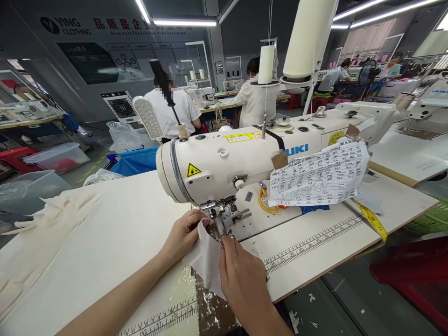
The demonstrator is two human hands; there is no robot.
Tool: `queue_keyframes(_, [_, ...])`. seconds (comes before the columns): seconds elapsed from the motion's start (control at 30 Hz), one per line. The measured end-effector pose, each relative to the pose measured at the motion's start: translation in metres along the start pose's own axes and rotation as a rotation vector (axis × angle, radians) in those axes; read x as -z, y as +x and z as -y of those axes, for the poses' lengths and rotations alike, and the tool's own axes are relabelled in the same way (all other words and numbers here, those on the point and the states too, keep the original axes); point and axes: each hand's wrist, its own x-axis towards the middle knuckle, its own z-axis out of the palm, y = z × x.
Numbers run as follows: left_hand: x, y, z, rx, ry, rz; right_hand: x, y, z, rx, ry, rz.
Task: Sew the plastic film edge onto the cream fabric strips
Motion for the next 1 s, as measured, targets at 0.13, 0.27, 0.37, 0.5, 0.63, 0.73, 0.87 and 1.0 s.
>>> queue_keyframes(0.13, [-0.0006,0.0002,0.0003,-0.014,0.018,0.002,-0.0006,0.001,-0.0001,0.003,0.001,0.011])
queue_keyframes(0.27, [-0.0011,0.0001,-0.0001,-0.033,0.03,0.002,-0.0026,0.0007,0.0008,0.009,-0.007,0.015])
queue_keyframes(0.37, [-0.0011,0.0,-0.0004,-0.063,0.07,0.003,-0.0027,0.0003,0.0018,0.015,-0.013,0.029])
queue_keyframes(0.5, [-0.0022,0.0007,0.0007,-0.134,0.182,-0.004,-0.0024,-0.0002,0.0028,0.015,-0.034,0.051])
queue_keyframes(0.63, [-0.0043,0.0018,0.003,-0.191,0.262,-0.021,-0.004,-0.0013,0.0034,0.02,-0.057,0.047])
queue_keyframes(0.73, [-0.004,0.0021,0.0046,-0.176,0.259,-0.024,-0.0049,-0.002,0.0039,0.027,-0.071,0.052])
queue_keyframes(0.87, [-0.0007,0.0021,0.0067,-0.119,0.188,-0.003,-0.004,-0.0018,0.0045,0.01,-0.079,0.064])
queue_keyframes(1.0, [0.0021,0.0024,0.0074,-0.071,0.164,0.017,-0.0029,0.0,0.0054,-0.012,-0.077,0.066])
